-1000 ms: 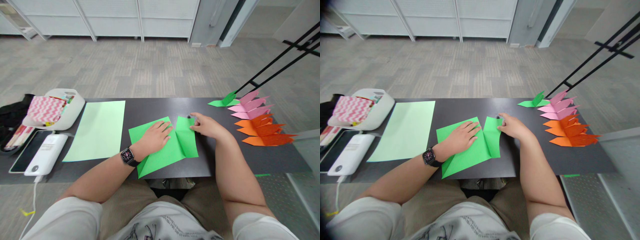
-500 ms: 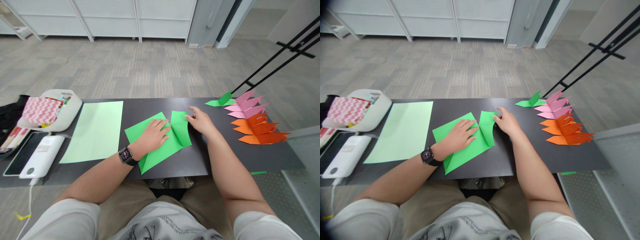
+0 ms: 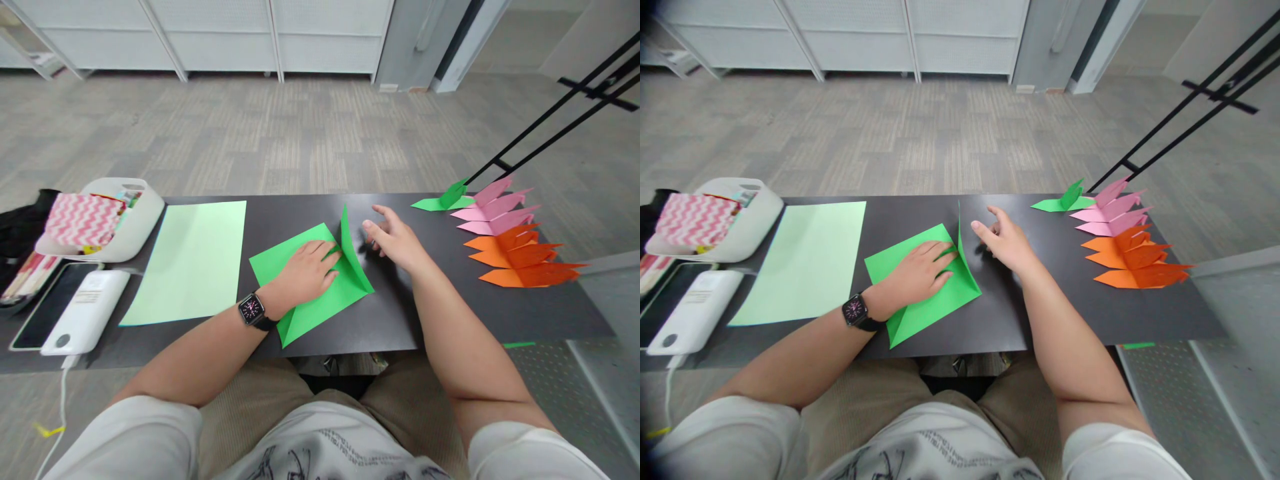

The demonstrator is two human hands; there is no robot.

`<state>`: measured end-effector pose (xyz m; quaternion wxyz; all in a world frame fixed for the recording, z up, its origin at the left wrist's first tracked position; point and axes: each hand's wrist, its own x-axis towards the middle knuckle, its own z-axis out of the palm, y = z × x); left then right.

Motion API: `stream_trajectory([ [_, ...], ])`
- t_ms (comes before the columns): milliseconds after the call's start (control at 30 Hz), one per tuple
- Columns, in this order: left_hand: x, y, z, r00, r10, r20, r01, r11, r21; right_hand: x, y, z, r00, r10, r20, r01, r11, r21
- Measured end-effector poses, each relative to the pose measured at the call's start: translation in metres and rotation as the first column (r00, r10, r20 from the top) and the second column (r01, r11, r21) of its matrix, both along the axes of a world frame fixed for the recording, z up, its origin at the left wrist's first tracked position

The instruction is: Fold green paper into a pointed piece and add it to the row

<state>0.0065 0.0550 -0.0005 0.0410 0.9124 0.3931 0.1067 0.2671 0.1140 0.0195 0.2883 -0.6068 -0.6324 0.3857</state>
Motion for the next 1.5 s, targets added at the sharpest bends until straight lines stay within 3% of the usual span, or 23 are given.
stream_trajectory([
  [200, 0.001, -0.001, 0.002, 1.000, 0.016, 0.015, -0.016, 1.000, 0.001, -0.018, -0.006, -0.002, 0.989, 0.112, -0.095, -0.107, 0.992, 0.060],
  [400, 0.001, -0.002, 0.001, 1.000, 0.009, -0.004, -0.009, 1.000, 0.003, -0.018, -0.004, -0.010, 0.958, 0.161, -0.238, -0.168, 0.986, -0.011],
  [500, 0.000, -0.002, -0.001, 1.000, 0.016, -0.006, -0.017, 1.000, -0.011, -0.006, 0.000, -0.011, 0.978, 0.124, -0.165, -0.130, 0.991, -0.026],
  [633, 0.000, -0.002, -0.005, 0.999, 0.027, -0.025, -0.027, 1.000, -0.011, 0.013, 0.002, -0.004, 0.992, 0.109, 0.063, -0.105, 0.993, -0.061],
  [733, 0.000, -0.001, -0.006, 0.999, 0.029, -0.025, -0.029, 1.000, -0.009, 0.022, -0.001, 0.003, 0.964, 0.160, 0.214, -0.140, 0.985, -0.105],
  [967, 0.001, -0.002, -0.006, 0.998, 0.044, -0.034, -0.044, 0.999, -0.014, 0.033, -0.004, 0.008, 0.892, 0.259, 0.369, -0.225, 0.965, -0.134],
  [1200, -0.001, -0.001, -0.007, 0.996, 0.067, -0.061, -0.069, 0.997, -0.029, 0.045, -0.001, 0.006, 0.895, 0.250, 0.370, -0.201, 0.965, -0.166],
  [1500, -0.002, 0.000, 0.001, 0.993, 0.091, -0.080, -0.094, 0.995, -0.034, 0.021, 0.009, -0.005, 0.918, 0.030, 0.395, -0.042, 0.999, 0.020],
])
